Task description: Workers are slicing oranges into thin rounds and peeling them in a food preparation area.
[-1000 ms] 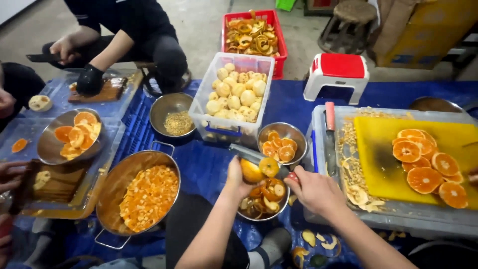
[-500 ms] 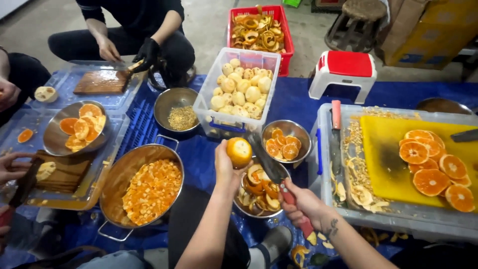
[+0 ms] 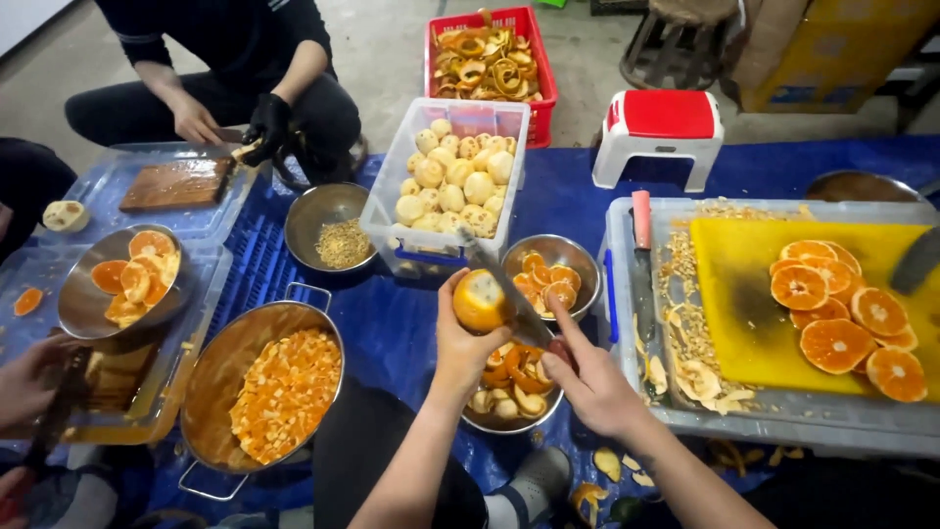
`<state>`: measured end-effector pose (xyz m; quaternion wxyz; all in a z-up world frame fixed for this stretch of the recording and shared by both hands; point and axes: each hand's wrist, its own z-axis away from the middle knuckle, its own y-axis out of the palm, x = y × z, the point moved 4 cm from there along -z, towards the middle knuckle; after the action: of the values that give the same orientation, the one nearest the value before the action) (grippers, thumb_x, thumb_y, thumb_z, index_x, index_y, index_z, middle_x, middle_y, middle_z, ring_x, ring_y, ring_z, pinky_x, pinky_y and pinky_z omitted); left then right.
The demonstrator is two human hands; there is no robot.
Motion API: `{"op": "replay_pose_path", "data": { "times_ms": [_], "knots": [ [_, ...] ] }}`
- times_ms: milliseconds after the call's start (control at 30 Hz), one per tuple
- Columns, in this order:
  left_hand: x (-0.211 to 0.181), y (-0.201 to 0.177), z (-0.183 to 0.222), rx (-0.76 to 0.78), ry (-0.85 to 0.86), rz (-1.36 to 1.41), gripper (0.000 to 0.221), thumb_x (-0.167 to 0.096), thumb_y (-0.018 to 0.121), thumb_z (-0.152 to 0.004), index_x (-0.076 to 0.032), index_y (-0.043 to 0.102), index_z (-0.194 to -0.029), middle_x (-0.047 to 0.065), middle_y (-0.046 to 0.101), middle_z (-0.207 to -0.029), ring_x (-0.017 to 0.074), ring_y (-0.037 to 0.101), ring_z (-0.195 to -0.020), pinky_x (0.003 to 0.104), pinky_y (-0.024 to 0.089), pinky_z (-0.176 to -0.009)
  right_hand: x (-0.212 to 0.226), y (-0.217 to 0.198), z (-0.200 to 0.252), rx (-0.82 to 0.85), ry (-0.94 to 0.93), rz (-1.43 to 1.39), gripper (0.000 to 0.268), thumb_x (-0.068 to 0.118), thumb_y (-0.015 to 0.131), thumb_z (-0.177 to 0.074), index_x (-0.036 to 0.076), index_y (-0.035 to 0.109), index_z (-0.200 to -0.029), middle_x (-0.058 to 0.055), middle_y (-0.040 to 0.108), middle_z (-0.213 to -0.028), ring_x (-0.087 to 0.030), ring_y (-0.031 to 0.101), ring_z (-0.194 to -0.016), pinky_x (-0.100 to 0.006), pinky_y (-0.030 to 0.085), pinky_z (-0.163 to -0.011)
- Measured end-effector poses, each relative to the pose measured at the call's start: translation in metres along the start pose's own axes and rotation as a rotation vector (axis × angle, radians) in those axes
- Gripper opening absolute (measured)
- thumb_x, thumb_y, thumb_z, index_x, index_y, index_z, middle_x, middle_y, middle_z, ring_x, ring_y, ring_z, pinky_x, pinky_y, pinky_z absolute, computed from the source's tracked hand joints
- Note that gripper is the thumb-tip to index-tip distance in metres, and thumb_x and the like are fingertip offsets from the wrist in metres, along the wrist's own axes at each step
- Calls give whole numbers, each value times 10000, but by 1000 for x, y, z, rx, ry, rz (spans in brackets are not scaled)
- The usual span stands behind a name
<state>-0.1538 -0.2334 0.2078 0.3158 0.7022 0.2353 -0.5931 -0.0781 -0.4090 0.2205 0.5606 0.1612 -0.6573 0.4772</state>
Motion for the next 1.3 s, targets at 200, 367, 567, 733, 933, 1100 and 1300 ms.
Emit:
{"op": "replay_pose_path", "data": {
  "times_ms": [200,367,567,733,933,1100,1300],
  "knots": [
    [-3,1,7,-39,79,-67,910,-113,924,-550,-133,452,-1328,93,560,-1325,190,603,-1231,310,488,-1093,-1,12,2,-108,18,161,769,554,396,-948,296,217,-1650,20,423,-508,-122,422,-444,-317,337,-493],
    [-12,3,13,-52,-6,-78,895,-101,906,-569,-147,446,-1336,89,561,-1335,199,604,-1247,318,501,-1096,-2,19,2,-121,78,189,776,620,343,-912,334,279,-1631,19,440,-485,-121,439,-425,-311,346,-460],
    [-1,8,17,22,-4,-129,890,-60,818,-539,-119,433,-1339,120,584,-1305,212,615,-1215,320,504,-1085,3,13,0,-172,50,232,783,616,343,-915,316,261,-1634,1,478,-517,-145,516,-426,-329,386,-466],
    [-3,1,9,-49,-40,-37,886,-48,891,-513,-115,463,-1287,98,606,-1258,172,641,-1138,277,538,-1015,-12,11,4,-115,24,284,779,603,336,-935,286,228,-1638,41,418,-424,-117,384,-360,-304,310,-398],
    [-3,16,19,141,-68,29,790,-88,853,-541,-81,462,-1228,135,675,-1101,209,707,-1024,313,598,-924,1,2,2,-125,65,397,818,658,256,-893,336,189,-1642,36,503,-483,-128,446,-393,-288,341,-379],
    [13,13,10,163,-129,233,895,74,839,-575,-94,495,-1384,152,705,-1203,248,720,-1101,362,601,-970,-30,-6,5,-147,66,520,757,591,335,-941,345,181,-1641,61,543,-533,-121,490,-426,-290,381,-403],
    [18,17,19,329,-155,346,914,30,867,-625,-101,462,-1434,173,651,-1282,282,678,-1162,391,593,-989,-14,-15,11,-162,18,539,760,608,342,-929,350,233,-1636,26,542,-526,-160,492,-416,-335,361,-424]
  ]
}}
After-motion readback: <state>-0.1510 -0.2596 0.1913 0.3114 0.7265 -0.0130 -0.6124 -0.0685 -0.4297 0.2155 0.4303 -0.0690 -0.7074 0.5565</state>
